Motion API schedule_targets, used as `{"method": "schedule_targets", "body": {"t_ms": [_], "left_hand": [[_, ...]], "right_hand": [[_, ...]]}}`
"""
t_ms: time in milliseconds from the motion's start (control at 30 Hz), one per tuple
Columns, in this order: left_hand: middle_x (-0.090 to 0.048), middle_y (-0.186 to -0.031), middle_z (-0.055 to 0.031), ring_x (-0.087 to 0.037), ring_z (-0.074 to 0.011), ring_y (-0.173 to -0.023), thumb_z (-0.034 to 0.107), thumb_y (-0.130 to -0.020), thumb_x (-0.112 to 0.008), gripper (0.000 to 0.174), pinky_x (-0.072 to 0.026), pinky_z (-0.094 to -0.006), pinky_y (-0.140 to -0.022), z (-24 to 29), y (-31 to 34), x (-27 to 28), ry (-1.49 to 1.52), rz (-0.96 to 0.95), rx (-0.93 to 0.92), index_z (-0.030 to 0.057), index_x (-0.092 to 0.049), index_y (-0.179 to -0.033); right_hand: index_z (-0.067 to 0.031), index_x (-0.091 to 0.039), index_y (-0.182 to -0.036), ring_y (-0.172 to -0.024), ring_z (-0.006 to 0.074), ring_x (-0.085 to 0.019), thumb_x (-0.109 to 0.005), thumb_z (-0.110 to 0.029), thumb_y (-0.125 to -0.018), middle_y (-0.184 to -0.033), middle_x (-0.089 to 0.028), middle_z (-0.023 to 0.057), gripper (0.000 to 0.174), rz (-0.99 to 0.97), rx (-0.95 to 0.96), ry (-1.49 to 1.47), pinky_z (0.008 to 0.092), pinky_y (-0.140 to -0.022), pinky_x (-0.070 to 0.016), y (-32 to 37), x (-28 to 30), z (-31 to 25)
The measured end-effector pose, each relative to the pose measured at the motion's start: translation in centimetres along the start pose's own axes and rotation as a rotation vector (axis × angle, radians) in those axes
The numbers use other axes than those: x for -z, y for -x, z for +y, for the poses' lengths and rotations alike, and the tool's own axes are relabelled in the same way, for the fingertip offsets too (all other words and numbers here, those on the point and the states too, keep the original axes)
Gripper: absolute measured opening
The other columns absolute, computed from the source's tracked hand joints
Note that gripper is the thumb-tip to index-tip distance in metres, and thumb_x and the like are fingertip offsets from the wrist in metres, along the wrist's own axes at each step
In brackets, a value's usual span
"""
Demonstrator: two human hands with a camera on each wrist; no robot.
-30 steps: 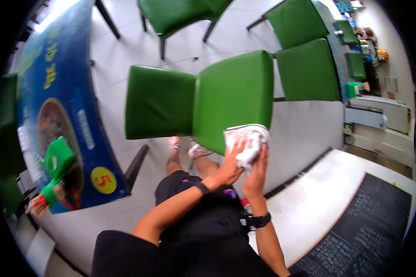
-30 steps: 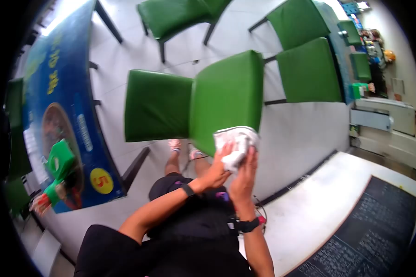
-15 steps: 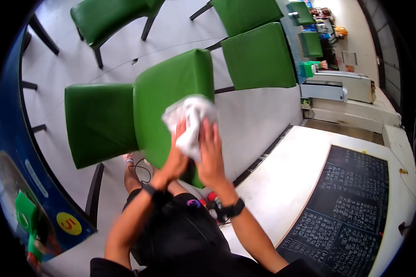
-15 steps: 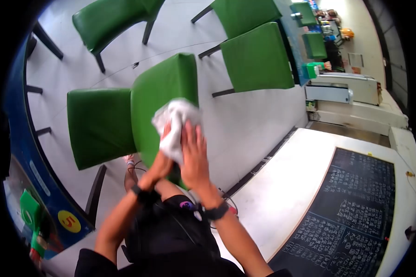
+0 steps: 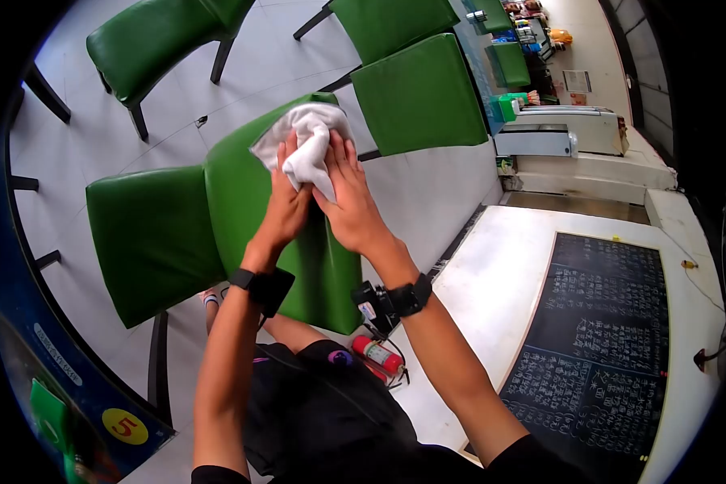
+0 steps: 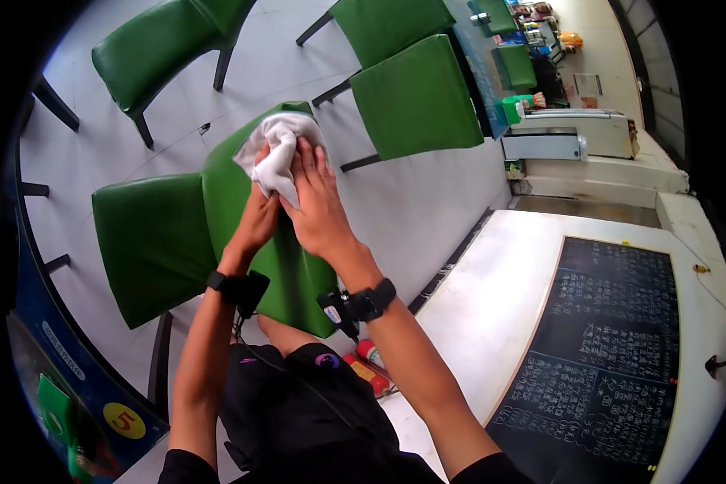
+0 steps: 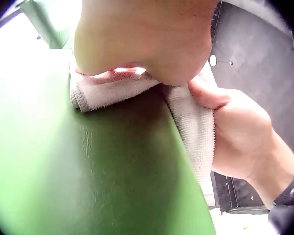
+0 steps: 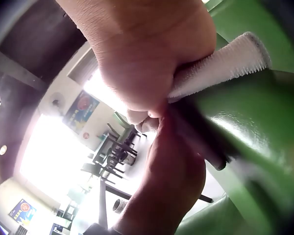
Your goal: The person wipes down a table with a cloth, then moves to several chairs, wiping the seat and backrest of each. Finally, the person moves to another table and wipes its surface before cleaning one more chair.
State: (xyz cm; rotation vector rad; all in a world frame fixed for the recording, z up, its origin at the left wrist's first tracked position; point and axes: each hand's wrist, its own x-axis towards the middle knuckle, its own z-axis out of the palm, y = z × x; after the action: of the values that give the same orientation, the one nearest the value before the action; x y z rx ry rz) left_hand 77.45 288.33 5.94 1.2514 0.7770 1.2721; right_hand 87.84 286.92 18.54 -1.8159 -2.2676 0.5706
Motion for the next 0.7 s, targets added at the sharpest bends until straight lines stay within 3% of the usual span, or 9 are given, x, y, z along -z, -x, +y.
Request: {"method": "schedule_targets", "body": {"t_ms": [100, 200, 300, 367, 400, 500, 567, 633, 700], "left_hand": [[-0.012, -0.163, -0.0159, -0.005, -0.0354, -0.151, 0.007, -0.093, -0.042, 0.064, -0.0031, -0.0491, -0.119, 0.2, 1.0, 0.0, -0.046, -0.006, -0.028, 0.0096, -0.025, -0.155], [-0.012, -0.162, -0.0186, -0.004, -0.0367, -0.151, 0.008, -0.093, -0.042, 0.064, -0.0043, -0.0506, -0.119, -0.3, 8.0, -1.0, -0.163, -0.116, 0.048, 0.0083, -0.024, -0.154], [-0.012, -0.162, -0.0201, -0.004, -0.0419, -0.15, 0.012, -0.092, -0.046, 0.064, -0.007, -0.055, -0.118, 1.6, 17.1, -1.9, -0.199, -0.27, 0.218, 0.0082, -0.027, -0.153], [-0.011, -0.162, -0.0208, -0.004, -0.0454, -0.149, 0.013, -0.093, -0.047, 0.063, -0.0077, -0.0581, -0.117, 4.4, 18.7, -1.3, -0.235, -0.369, 0.243, 0.0109, -0.03, -0.153], [-0.011, -0.162, -0.0219, -0.005, -0.0473, -0.148, 0.017, -0.092, -0.05, 0.063, -0.0084, -0.0609, -0.116, 4.0, 19.3, -1.6, -0.223, -0.342, 0.228, 0.014, -0.033, -0.152], [-0.012, -0.162, -0.0201, -0.006, -0.0468, -0.148, 0.025, -0.092, -0.051, 0.061, -0.008, -0.0617, -0.115, 2.7, 15.3, -2.1, -0.236, -0.263, 0.138, 0.0152, -0.037, -0.151], [-0.014, -0.162, -0.0167, -0.008, -0.046, -0.148, 0.034, -0.092, -0.052, 0.06, -0.0082, -0.0624, -0.115, 2.1, 9.7, -0.5, -0.26, -0.214, -0.023, 0.0167, -0.042, -0.148], [-0.016, -0.162, -0.0152, -0.008, -0.0414, -0.149, 0.041, -0.093, -0.049, 0.061, -0.0072, -0.0583, -0.117, 1.3, 4.1, 1.9, -0.396, -0.251, -0.13, 0.0201, -0.04, -0.149], [-0.023, -0.162, -0.0045, -0.016, -0.0353, -0.149, 0.039, -0.092, -0.054, 0.054, -0.0148, -0.061, -0.116, -0.9, 0.4, 3.5, -0.479, -0.217, -0.219, 0.0271, -0.048, -0.144]], "right_hand": [[0.0023, -0.025, -0.151, -0.147, 0.0438, -0.012, -0.058, -0.018, -0.091, -0.161, -0.014, 0.021, 0.071, 0.054, 0.033, 0.113, 0.0473, -0.119, -0.0148, 0.7, -0.9, -0.7], [0.0069, -0.03, -0.147, -0.146, 0.044, -0.015, -0.058, -0.016, -0.088, -0.16, -0.017, 0.0189, 0.069, -0.033, -0.022, 0.226, 0.0582, -0.116, -0.0158, 7.1, -1.6, -2.7], [0.0084, -0.035, -0.145, -0.147, 0.0428, -0.018, -0.045, -0.006, -0.086, -0.16, -0.022, 0.0172, 0.062, -0.167, -0.142, 0.237, 0.0586, -0.117, -0.0133, 14.6, -1.8, -5.5], [0.0086, -0.038, -0.143, -0.147, 0.0393, -0.02, -0.044, -0.008, -0.09, -0.159, -0.024, 0.0157, 0.056, -0.22, -0.201, 0.325, 0.0578, -0.116, -0.0151, 17.5, -2.4, -7.1], [0.0095, -0.036, -0.143, -0.147, 0.0413, -0.02, -0.046, -0.01, -0.09, -0.159, -0.024, 0.0189, 0.058, -0.203, -0.224, 0.339, 0.058, -0.116, -0.015, 17.6, -2.7, -7.5], [0.0113, -0.026, -0.147, -0.145, 0.0474, -0.016, -0.051, -0.016, -0.09, -0.158, -0.018, 0.0274, 0.068, -0.047, -0.318, 0.309, 0.0581, -0.117, -0.0112, 14.3, -4.6, -8.7], [0.0104, -0.015, -0.15, -0.145, 0.0505, -0.012, -0.055, -0.024, -0.092, -0.157, -0.012, 0.0323, 0.078, 0.065, -0.349, 0.338, 0.057, -0.117, -0.008, 10.1, -5.9, -8.2], [0.0095, -0.015, -0.15, -0.145, 0.0498, -0.012, -0.056, -0.025, -0.092, -0.157, -0.012, 0.0319, 0.078, 0.205, -0.402, 0.367, 0.0564, -0.117, -0.0073, 5.5, -7.5, -8.0], [0.0111, -0.019, -0.149, -0.144, 0.0494, -0.016, -0.059, -0.026, -0.09, -0.155, -0.017, 0.0333, 0.08, 0.28, -0.434, 0.561, 0.0544, -0.118, -0.0114, 1.8, -9.5, -8.1]]}}
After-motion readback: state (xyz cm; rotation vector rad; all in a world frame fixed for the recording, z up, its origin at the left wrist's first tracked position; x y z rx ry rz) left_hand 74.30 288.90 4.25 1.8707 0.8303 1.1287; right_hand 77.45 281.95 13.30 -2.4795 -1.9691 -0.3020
